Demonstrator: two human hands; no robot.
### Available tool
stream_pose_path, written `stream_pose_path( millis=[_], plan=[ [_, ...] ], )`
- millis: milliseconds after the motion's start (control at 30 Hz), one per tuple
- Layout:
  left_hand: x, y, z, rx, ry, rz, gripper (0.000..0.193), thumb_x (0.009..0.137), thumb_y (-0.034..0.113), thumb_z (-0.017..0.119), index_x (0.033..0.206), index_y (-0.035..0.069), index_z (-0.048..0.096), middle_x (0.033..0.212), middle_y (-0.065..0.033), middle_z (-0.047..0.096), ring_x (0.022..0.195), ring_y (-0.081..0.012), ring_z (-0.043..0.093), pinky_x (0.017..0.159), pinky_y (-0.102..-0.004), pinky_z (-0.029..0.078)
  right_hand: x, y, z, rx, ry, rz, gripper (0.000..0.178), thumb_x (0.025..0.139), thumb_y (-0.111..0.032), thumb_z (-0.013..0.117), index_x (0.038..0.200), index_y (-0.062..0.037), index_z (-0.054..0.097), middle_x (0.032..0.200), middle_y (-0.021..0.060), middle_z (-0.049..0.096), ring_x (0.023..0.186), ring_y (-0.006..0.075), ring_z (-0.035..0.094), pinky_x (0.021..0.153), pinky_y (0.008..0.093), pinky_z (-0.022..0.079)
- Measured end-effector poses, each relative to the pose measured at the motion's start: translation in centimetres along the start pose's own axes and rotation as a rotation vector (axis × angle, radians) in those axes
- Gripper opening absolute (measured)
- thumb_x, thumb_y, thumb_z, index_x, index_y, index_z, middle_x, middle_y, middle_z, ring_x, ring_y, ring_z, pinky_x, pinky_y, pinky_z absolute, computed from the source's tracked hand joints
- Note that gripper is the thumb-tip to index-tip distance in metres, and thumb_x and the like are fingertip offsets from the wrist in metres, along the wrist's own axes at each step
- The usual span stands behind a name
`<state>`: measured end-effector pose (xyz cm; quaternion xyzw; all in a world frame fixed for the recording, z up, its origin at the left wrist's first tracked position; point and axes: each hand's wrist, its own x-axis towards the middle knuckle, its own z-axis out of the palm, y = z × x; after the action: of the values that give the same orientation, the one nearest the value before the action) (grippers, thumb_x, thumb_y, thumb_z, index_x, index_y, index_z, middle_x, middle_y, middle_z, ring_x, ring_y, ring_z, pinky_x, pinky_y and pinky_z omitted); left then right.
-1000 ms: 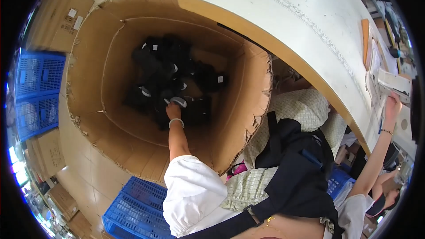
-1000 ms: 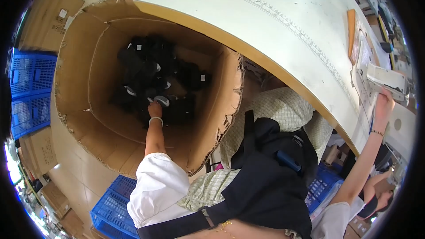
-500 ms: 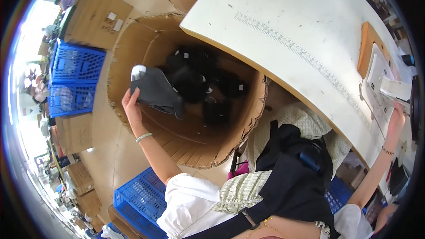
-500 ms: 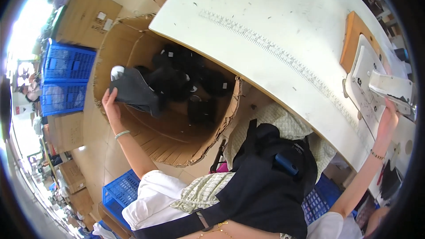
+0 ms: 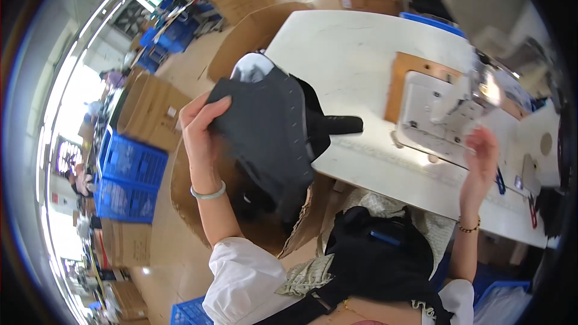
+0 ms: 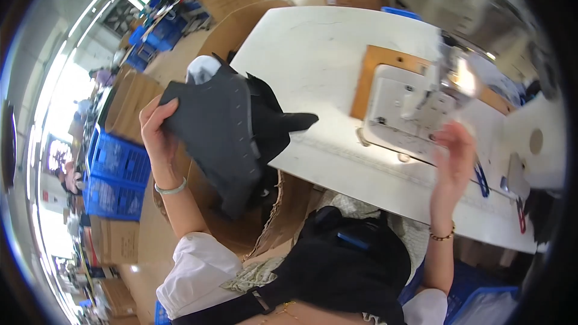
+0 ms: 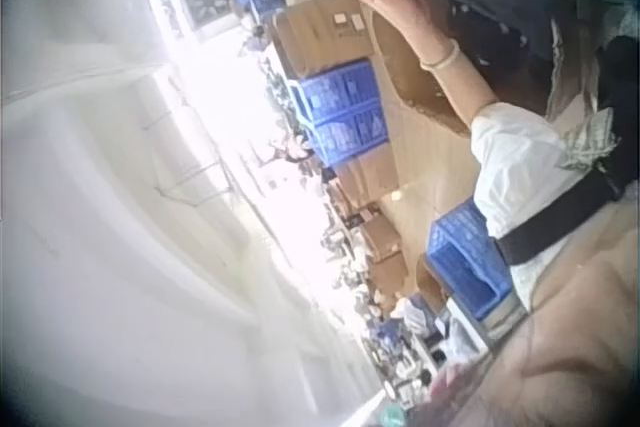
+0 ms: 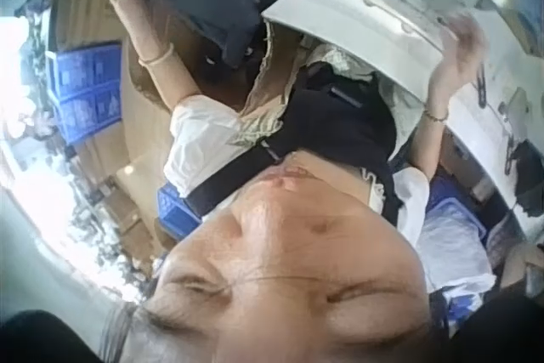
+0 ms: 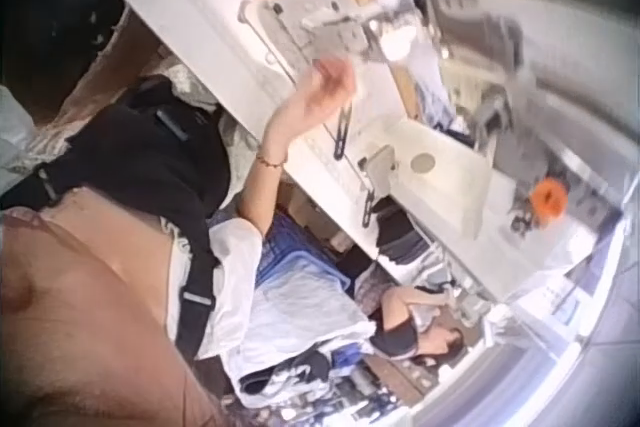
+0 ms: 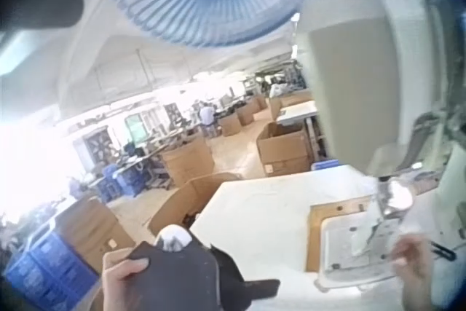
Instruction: Using a sewing machine to stitch together components of a shoe.
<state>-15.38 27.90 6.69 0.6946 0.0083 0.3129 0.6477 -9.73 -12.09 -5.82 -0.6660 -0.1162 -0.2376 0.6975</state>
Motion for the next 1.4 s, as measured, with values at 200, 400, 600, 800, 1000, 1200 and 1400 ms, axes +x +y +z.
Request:
stream_pose_path(
  millis=[200,400,600,800,1000,1200,1400],
  plan=[
    [2.5,-0.3,11.4,0.132,-0.263,-0.233,0.02,0.083,0.017,0.058,0.08,-0.003,0.062,0.074,-0.0023,0.061,0.065,-0.0054,0.054,0.06,-0.0156,0.039,-0.4,-5.2,0.7,-0.239,-0.541,-0.168,0.04,0.074,-0.005,0.063,0.11,-0.0021,0.047,0.103,0.0139,0.047,0.091,0.0255,0.05,0.078,0.0312,0.042],
    [3.0,-2.0,14.6,-0.278,-0.281,-0.405,0.024,0.086,0.015,0.053,0.087,-0.009,0.057,0.085,-0.0113,0.062,0.074,-0.0133,0.06,0.069,-0.0232,0.048,0.5,-2.7,1.4,-0.326,-0.527,-0.127,0.055,0.074,-0.019,0.068,0.118,-0.0033,0.041,0.109,0.0143,0.045,0.101,0.0273,0.047,0.087,0.033,0.039],
    [3.7,-3.0,14.6,-0.307,-0.37,-0.378,0.026,0.087,0.015,0.052,0.094,-0.01,0.056,0.09,-0.0107,0.061,0.084,-0.013,0.059,0.073,-0.0236,0.047,3.5,-0.5,4.4,0.059,-0.55,0.256,0.034,0.077,-0.022,0.066,0.098,-0.0002,0.052,0.083,0.0056,0.057,0.073,0.0099,0.056,0.063,0.0225,0.045],
    [3.9,-2.4,15.1,0.478,-0.015,0.348,0.027,0.085,0.013,0.054,0.108,-0.001,0.052,0.105,-0.0129,0.054,0.101,-0.0188,0.052,0.085,-0.0305,0.043,4.9,-1.1,9.7,0.42,-0.372,0.343,0.026,0.077,-0.022,0.066,0.074,-0.0016,0.049,0.062,0.0048,0.056,0.048,0.0061,0.052,0.042,0.0185,0.042],
    [-3.6,-2.2,16.5,0.712,-0.463,0.487,0.064,0.068,-0.002,0.059,0.127,0.004,0.036,0.122,-0.0155,0.045,0.113,-0.0278,0.045,0.093,-0.0356,0.037,5.4,-2.2,13.5,0.37,-0.257,0.373,0.028,0.077,-0.019,0.066,0.073,0.0009,0.047,0.058,0.0025,0.051,0.05,0.0075,0.055,0.043,0.0198,0.044],
    [-1.2,-5.6,17.2,0.717,-0.297,0.449,0.064,0.066,-0.001,0.058,0.126,0.003,0.035,0.121,-0.017,0.046,0.115,-0.034,0.042,0.094,-0.0411,0.035,5.7,-1.4,15.1,0.592,-0.36,0.386,0.02,0.08,-0.005,0.056,0.092,0.0093,0.05,0.083,0.0103,0.059,0.069,0.012,0.059,0.062,0.0233,0.049],
    [0.7,-6.1,17.1,0.478,-0.338,0.277,0.055,0.072,-0.007,0.051,0.124,0.007,0.038,0.11,-0.0154,0.055,0.103,-0.0242,0.054,0.089,-0.0321,0.041,6.9,-0.7,11.6,-0.158,-0.315,-0.105,0.031,0.073,0.001,0.058,0.104,-0.0012,0.052,0.09,0.0119,0.055,0.078,0.0229,0.056,0.072,0.0307,0.046]
  ],
)
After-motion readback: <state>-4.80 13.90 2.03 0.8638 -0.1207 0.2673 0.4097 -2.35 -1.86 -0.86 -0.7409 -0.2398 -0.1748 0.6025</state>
